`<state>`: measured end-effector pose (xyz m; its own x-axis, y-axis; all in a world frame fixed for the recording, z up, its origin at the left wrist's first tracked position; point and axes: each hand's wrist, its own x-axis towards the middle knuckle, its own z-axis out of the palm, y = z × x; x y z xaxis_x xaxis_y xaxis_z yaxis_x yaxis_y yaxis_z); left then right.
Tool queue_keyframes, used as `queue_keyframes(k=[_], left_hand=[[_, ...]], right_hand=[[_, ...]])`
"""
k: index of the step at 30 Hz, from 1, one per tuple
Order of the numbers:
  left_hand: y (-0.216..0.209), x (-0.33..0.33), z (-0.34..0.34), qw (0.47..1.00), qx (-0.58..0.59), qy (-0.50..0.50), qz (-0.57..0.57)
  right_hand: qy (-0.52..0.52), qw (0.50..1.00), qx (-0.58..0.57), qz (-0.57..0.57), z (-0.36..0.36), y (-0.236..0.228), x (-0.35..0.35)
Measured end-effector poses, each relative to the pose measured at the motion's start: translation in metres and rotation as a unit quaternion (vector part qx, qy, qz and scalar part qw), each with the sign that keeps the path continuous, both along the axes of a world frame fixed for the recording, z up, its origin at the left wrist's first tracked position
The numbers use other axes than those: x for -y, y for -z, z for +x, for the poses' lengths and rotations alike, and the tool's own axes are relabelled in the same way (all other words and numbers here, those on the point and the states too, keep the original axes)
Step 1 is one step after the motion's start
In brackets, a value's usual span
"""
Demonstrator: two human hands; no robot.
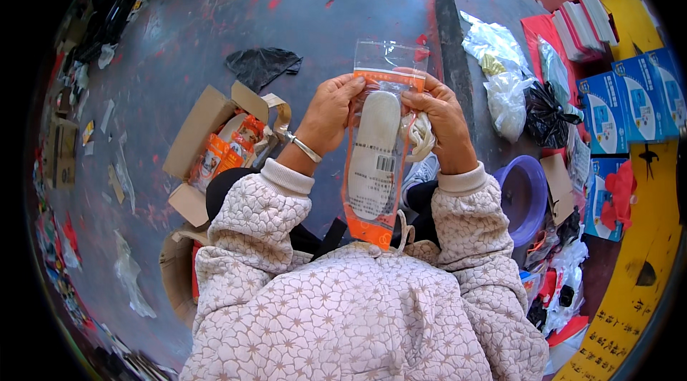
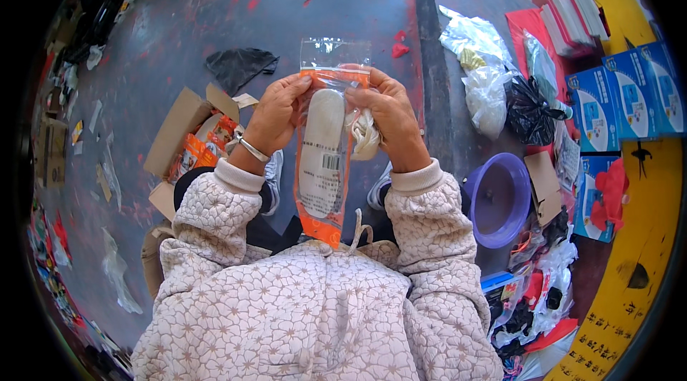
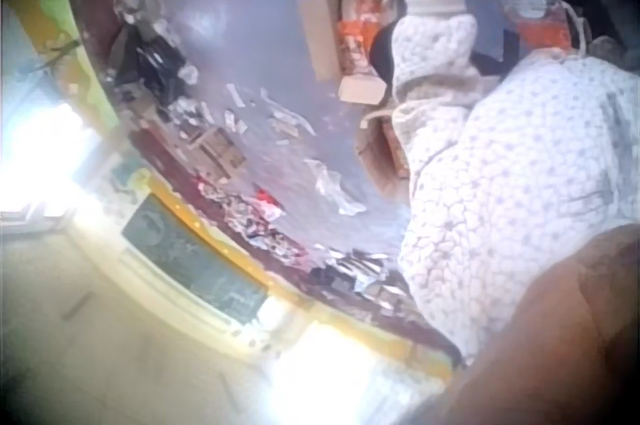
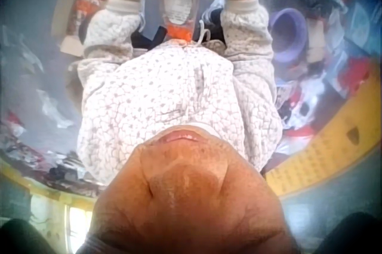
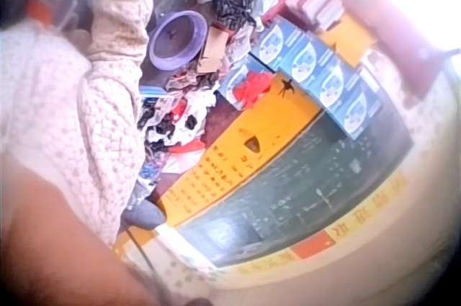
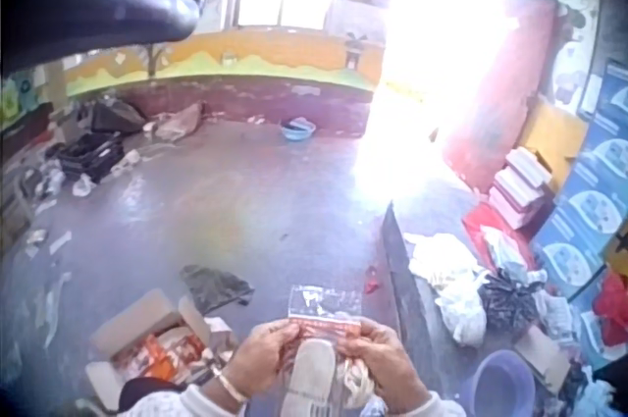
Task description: The person sits on the floor and opens a sealed plastic package containing a white shoe insole. They remove the insole, inspect it briefly, and place it back into the opened packaging.
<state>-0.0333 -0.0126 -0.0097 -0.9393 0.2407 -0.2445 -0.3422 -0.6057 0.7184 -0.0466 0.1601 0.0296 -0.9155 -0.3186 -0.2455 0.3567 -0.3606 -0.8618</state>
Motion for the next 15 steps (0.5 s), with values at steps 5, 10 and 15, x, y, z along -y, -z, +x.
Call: queue_keyframes(k=[5,10,15], left_hand=[[-0.005,0.000,0.002,0.998,-0.056,-0.012,-0.031],[-0.004,0.000,0.001,0.996,-0.076,-0.030,-0.028],[-0.012,-0.006,0.003,0.997,-0.014,-0.064,0.027]], right_hand=[[-0.041,0.996,-0.035,-0.067,-0.003,0.006,-0.006],[0.002,1.000,-0.009,-0.024,0.006,-0.010,0.000],[-0.037,0.990,-0.131,0.048,0.003,-0.002,-0.007]])
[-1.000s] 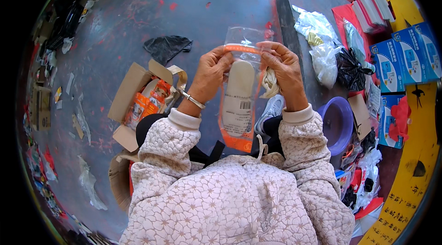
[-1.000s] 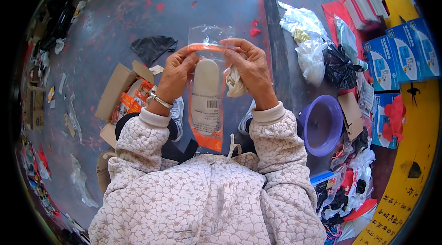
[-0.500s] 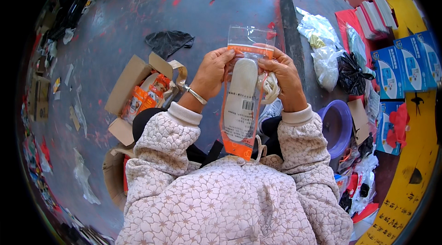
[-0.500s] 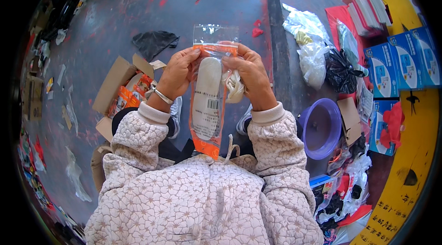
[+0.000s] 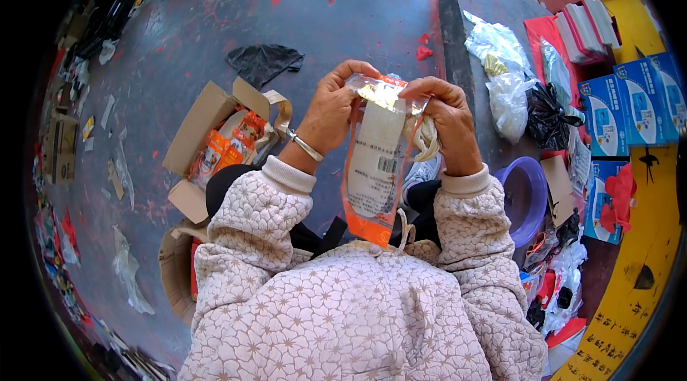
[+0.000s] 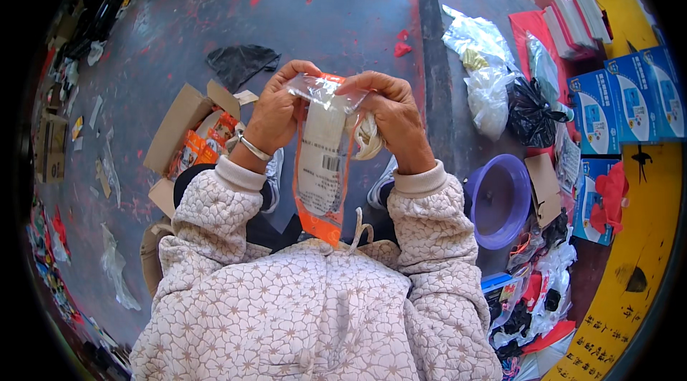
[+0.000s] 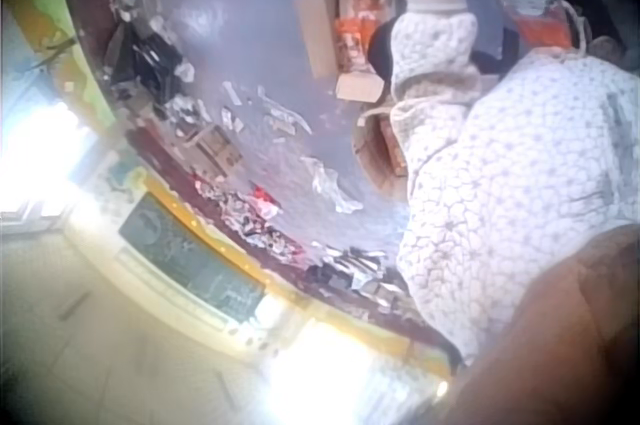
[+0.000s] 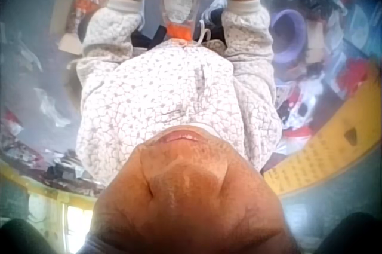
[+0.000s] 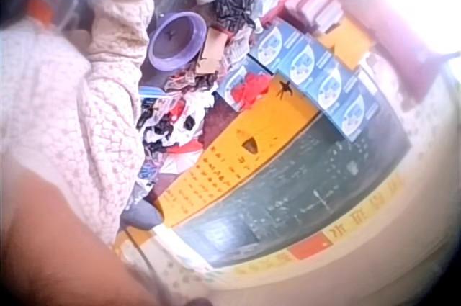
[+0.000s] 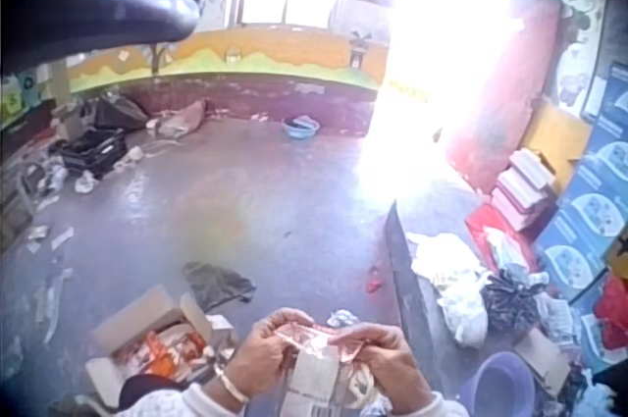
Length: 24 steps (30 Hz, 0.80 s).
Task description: The person sits on the floor and opens a sealed plastic package containing a white shoe insole. They remove the insole, inspect it briefly, and place it back into the opened packaging.
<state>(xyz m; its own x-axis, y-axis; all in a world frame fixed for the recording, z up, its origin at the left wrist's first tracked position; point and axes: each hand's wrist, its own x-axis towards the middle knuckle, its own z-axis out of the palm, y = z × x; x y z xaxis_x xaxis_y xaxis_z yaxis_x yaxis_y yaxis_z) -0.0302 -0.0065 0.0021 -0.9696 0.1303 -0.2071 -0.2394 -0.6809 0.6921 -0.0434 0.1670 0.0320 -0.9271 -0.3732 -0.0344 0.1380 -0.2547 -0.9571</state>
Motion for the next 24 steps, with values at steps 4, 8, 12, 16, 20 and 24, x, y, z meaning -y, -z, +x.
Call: queue_keyframes(k=[4,8,12,16,20,24], left_hand=[[0.012,0.010,-0.002,0.995,-0.079,0.051,0.042],[0.021,0.013,-0.002,0.993,-0.069,0.067,0.067],[0.011,0.011,-0.003,0.994,-0.030,0.062,0.089],[0.006,0.011,0.003,0.992,-0.020,0.082,0.094],[0.005,0.004,0.009,0.994,-0.045,0.097,0.016],[0.007,0.009,0.007,0.986,-0.052,0.155,-0.041]], right_hand=[[-0.004,1.000,-0.027,0.002,-0.001,0.002,-0.002],[0.000,0.996,-0.066,0.057,0.002,0.001,-0.001],[0.028,0.993,-0.080,0.081,0.004,-0.004,-0.001],[0.053,0.993,-0.063,0.087,0.008,-0.005,0.001],[0.062,0.991,-0.072,0.093,0.010,-0.007,0.001],[0.065,0.987,-0.110,0.102,0.009,-0.005,0.001]])
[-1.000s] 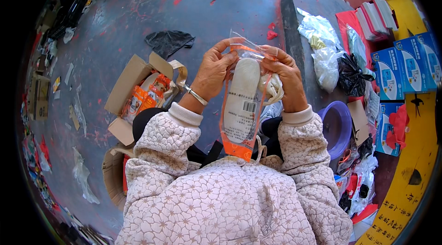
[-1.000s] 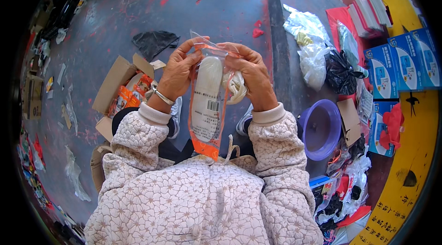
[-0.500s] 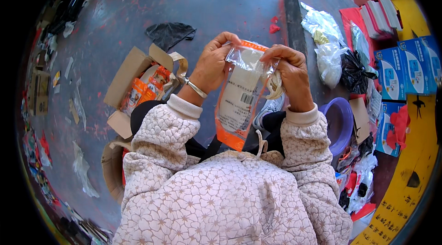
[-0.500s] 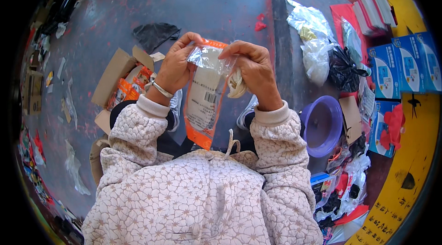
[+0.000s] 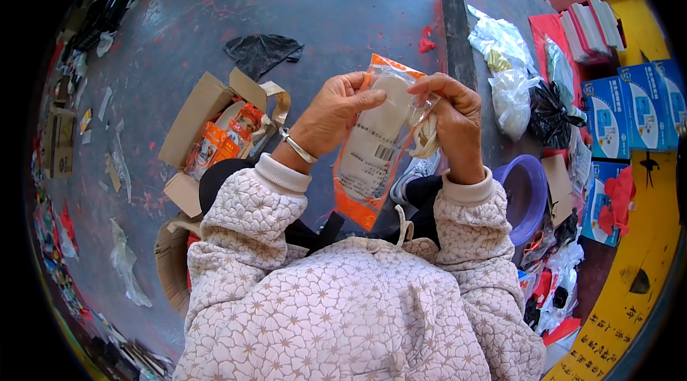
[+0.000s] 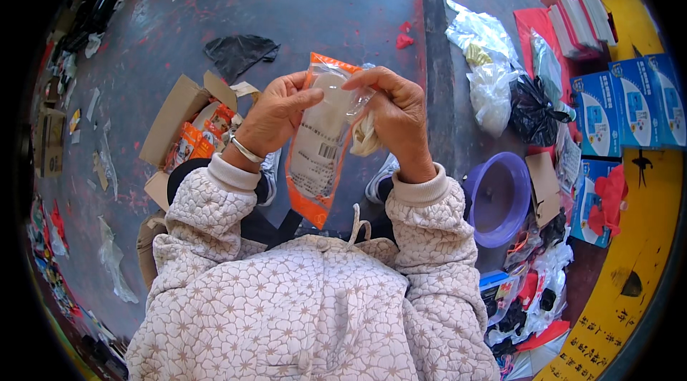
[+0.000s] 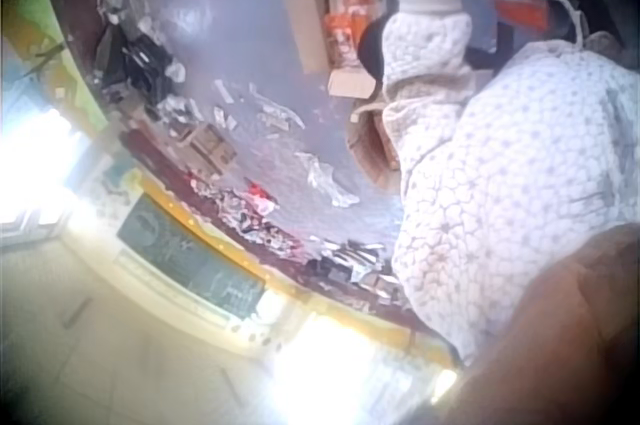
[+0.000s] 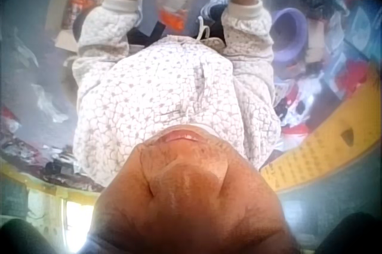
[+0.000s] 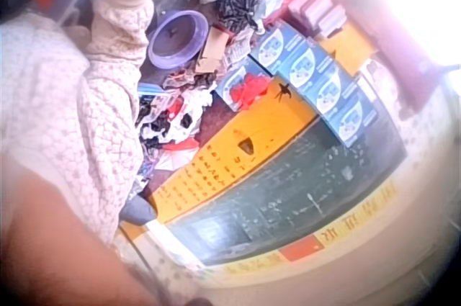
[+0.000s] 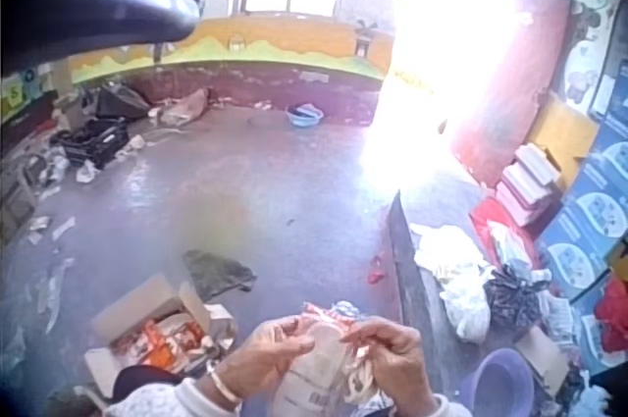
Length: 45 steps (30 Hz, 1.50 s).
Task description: The person sits on the floor and opens a sealed plastic package containing a white shoe insole. They remove the insole, inspect it briefly, and place it back into the opened packaging.
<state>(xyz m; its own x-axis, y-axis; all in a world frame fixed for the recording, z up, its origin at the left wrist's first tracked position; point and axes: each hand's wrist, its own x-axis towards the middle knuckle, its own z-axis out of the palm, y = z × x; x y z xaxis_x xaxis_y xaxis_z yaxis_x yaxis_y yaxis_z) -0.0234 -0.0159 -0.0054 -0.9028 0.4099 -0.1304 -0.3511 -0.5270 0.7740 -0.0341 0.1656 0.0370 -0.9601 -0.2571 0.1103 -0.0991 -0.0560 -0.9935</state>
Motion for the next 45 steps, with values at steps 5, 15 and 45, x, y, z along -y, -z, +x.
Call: queue_keyframes(k=[5,15,45], left_hand=[[0.006,0.002,-0.001,0.998,0.035,0.015,0.042],[-0.006,-0.002,0.005,0.998,-0.027,-0.038,-0.035],[-0.006,-0.003,0.002,0.992,-0.077,-0.010,-0.101]], right_hand=[[-0.007,0.999,-0.036,0.003,-0.003,0.000,-0.001],[-0.014,0.999,-0.020,0.027,0.000,0.003,-0.002],[0.055,0.991,-0.079,0.088,-0.005,-0.012,-0.004]])
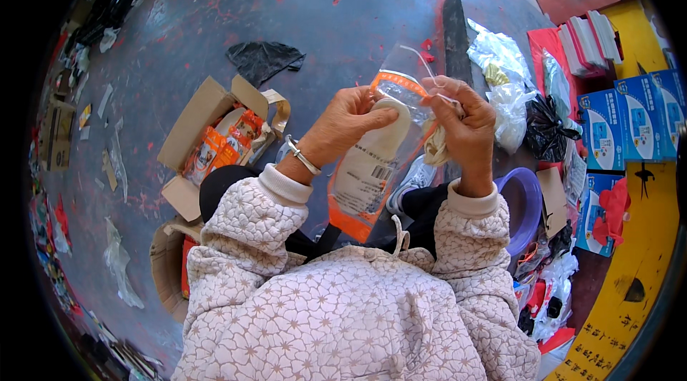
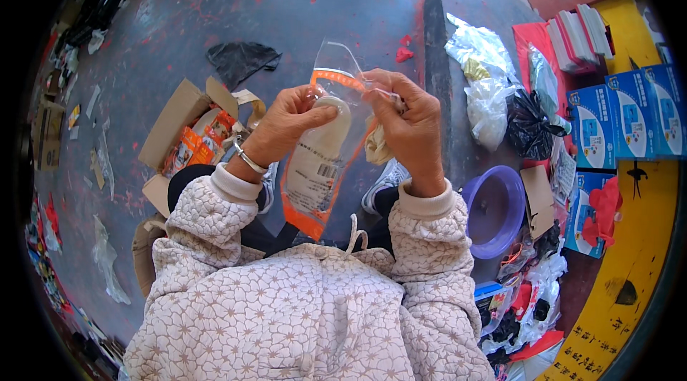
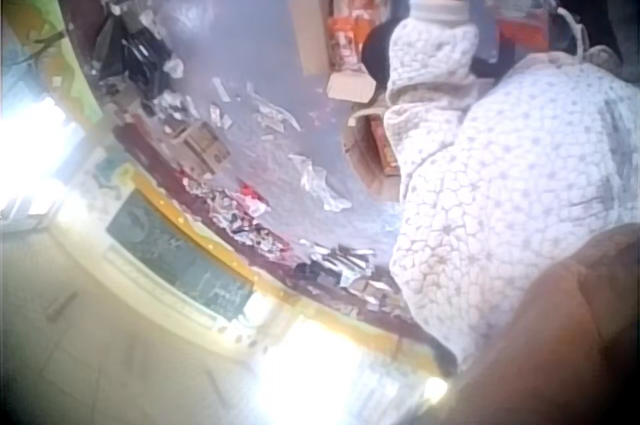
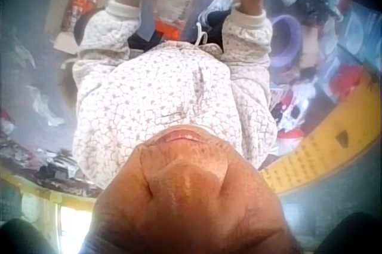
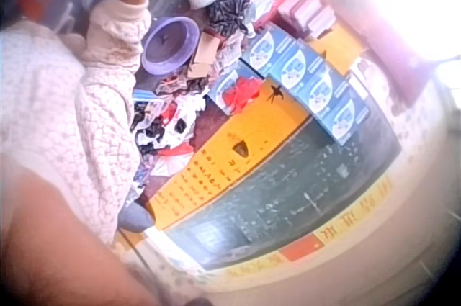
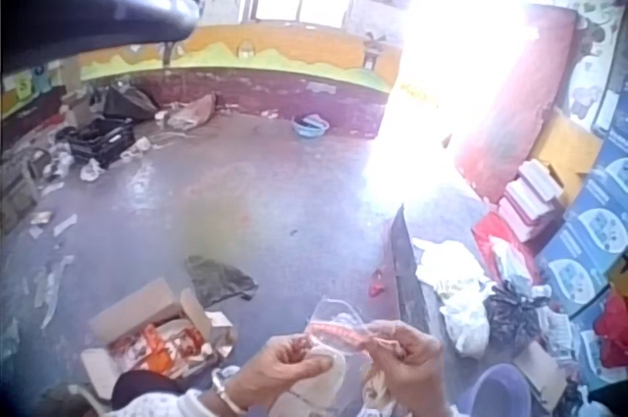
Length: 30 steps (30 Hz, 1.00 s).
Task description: The person sits on the floor and opens a sealed plastic package containing a white shoe insole. They remove the insole, inspect it briefly, and place it back into the opened packaging.
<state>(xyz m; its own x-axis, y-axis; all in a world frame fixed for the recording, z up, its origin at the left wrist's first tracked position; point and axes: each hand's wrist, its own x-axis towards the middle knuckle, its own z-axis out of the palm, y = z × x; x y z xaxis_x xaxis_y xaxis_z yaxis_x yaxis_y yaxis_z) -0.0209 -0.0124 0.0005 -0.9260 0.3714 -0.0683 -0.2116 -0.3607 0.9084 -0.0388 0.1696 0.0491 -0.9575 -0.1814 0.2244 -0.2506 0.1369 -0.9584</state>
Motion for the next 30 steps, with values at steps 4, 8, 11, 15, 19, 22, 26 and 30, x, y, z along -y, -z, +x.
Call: queue_keyframes(k=[4,8,11,15,19,22,26,30], left_hand=[[-0.001,0.004,-0.003,0.998,-0.034,0.040,-0.028],[-0.018,0.001,-0.006,0.999,-0.025,0.020,-0.016],[-0.018,0.003,-0.008,0.998,-0.032,0.019,-0.049],[-0.017,0.005,-0.011,0.999,0.006,0.019,-0.035],[-0.013,0.001,-0.009,0.999,-0.018,-0.031,-0.036],[-0.011,-0.003,-0.007,0.998,-0.023,-0.052,-0.024],[-0.018,-0.003,-0.005,0.998,-0.021,-0.042,0.031],[-0.025,-0.005,-0.001,0.995,-0.039,-0.055,0.080]], right_hand=[[0.001,0.999,0.031,0.024,0.005,-0.006,0.001],[0.000,0.999,0.039,0.037,0.005,-0.007,0.001],[-0.008,0.999,0.045,-0.004,0.004,-0.008,0.002],[-0.001,0.990,0.092,-0.103,0.003,-0.008,0.004],[-0.014,0.978,0.119,-0.169,0.001,-0.007,0.003],[-0.023,0.988,0.073,-0.133,0.004,-0.006,0.003],[-0.023,0.993,0.033,-0.107,0.005,-0.005,0.006],[-0.071,0.996,-0.020,-0.047,0.001,-0.003,0.000]])
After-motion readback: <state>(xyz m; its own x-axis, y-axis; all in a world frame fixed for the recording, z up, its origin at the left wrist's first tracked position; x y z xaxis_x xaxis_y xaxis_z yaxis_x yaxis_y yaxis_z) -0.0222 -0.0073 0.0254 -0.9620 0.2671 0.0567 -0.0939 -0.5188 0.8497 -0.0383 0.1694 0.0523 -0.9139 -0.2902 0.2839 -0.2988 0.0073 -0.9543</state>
